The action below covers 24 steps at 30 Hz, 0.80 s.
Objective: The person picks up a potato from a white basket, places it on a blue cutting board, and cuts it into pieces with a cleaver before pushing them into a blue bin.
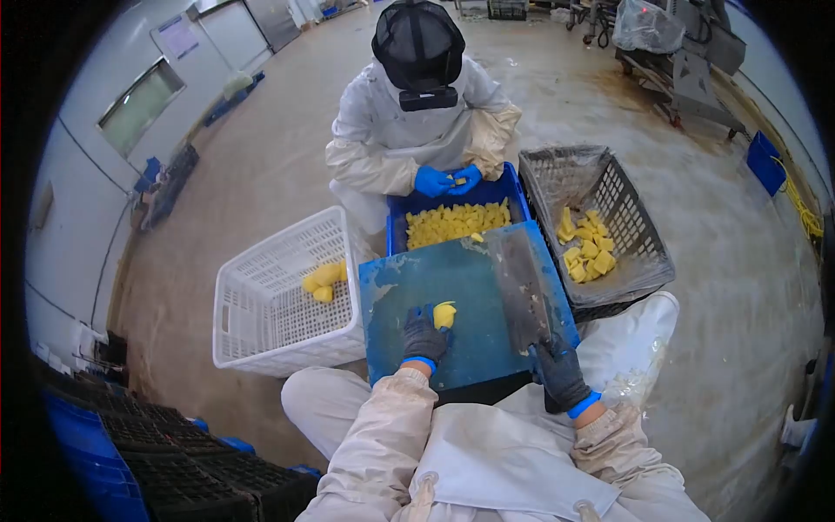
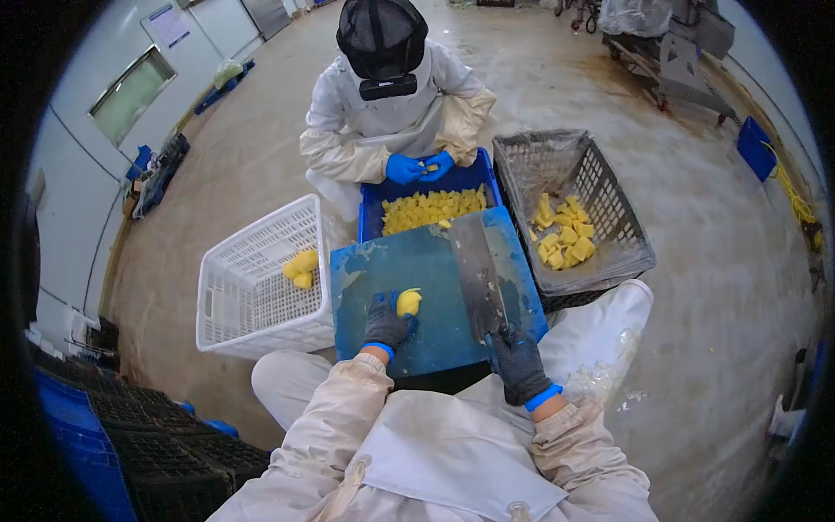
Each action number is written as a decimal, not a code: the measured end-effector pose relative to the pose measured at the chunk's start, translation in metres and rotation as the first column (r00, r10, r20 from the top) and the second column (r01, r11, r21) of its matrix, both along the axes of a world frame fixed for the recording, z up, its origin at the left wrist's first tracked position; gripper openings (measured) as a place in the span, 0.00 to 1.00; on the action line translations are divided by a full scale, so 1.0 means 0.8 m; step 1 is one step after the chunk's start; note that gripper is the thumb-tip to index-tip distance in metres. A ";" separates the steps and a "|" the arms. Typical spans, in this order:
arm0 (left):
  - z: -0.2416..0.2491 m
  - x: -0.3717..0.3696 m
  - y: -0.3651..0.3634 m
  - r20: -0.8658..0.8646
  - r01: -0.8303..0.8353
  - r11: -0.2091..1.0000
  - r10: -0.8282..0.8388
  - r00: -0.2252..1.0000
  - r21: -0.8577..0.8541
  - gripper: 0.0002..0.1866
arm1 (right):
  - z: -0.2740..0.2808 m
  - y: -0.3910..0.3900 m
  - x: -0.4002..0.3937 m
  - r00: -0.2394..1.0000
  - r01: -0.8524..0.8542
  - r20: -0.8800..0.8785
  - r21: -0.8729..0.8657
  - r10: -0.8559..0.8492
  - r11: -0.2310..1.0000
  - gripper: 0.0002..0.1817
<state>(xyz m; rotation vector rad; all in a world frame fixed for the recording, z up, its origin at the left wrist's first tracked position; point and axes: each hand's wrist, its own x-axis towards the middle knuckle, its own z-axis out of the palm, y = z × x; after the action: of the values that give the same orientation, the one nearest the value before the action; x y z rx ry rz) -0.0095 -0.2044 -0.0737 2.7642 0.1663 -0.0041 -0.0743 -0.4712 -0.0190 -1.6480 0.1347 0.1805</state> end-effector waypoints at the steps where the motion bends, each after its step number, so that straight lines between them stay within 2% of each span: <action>1: -0.011 -0.001 0.007 0.003 0.005 1.000 -0.005 1.000 0.005 0.33 | 0.006 0.001 0.000 1.000 -0.006 -0.024 -0.009 0.006 1.000 0.11; 3: -0.016 -0.001 0.014 0.073 0.119 0.987 -0.128 0.989 0.111 0.35 | 0.007 0.001 0.001 0.999 -0.007 -0.045 -0.014 0.006 1.000 0.12; 4: -0.010 -0.001 0.018 0.074 0.125 0.985 -0.134 0.988 0.115 0.35 | 0.003 0.000 0.003 0.999 -0.001 -0.037 -0.022 0.000 1.000 0.11; 6: 0.005 -0.004 0.025 -0.025 0.127 0.991 -0.128 0.991 -0.051 0.35 | 0.007 0.001 0.002 1.000 0.008 -0.029 -0.026 -0.009 1.000 0.11; 8: -0.007 0.000 0.034 -0.033 0.124 0.990 -0.126 0.991 -0.065 0.34 | 0.023 0.003 0.002 0.989 0.052 -0.141 0.117 -0.035 0.992 0.10; 10: -0.006 0.004 0.034 -0.035 0.121 0.990 -0.124 0.992 -0.079 0.34 | 0.019 0.003 0.004 0.989 0.038 -0.146 0.117 -0.021 0.992 0.09; 12: -0.004 0.004 0.032 -0.113 0.079 0.992 -0.090 0.989 -0.097 0.33 | 0.016 0.002 0.005 0.988 0.025 -0.154 0.116 -0.007 0.993 0.07; 15: 0.003 0.003 0.030 -0.097 0.104 0.991 -0.113 0.989 -0.089 0.32 | 0.013 0.002 0.006 0.985 0.047 -0.169 0.146 -0.022 0.988 0.08; 18: 0.012 0.004 0.027 -0.136 0.102 0.993 -0.110 0.985 -0.061 0.32 | 0.018 0.001 0.005 0.984 0.065 -0.169 0.090 -0.049 0.994 0.10; 24: 0.016 0.004 0.024 -0.161 0.114 0.993 -0.107 0.981 0.033 0.32 | 0.008 -0.002 0.005 0.985 0.011 -0.170 0.085 0.004 0.996 0.11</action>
<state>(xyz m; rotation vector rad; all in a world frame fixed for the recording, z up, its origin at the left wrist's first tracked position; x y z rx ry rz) -0.0060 -0.1851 -0.0610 2.8108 0.0549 -0.2538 -0.0700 -0.4727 -0.0126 -1.5458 0.2565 0.3204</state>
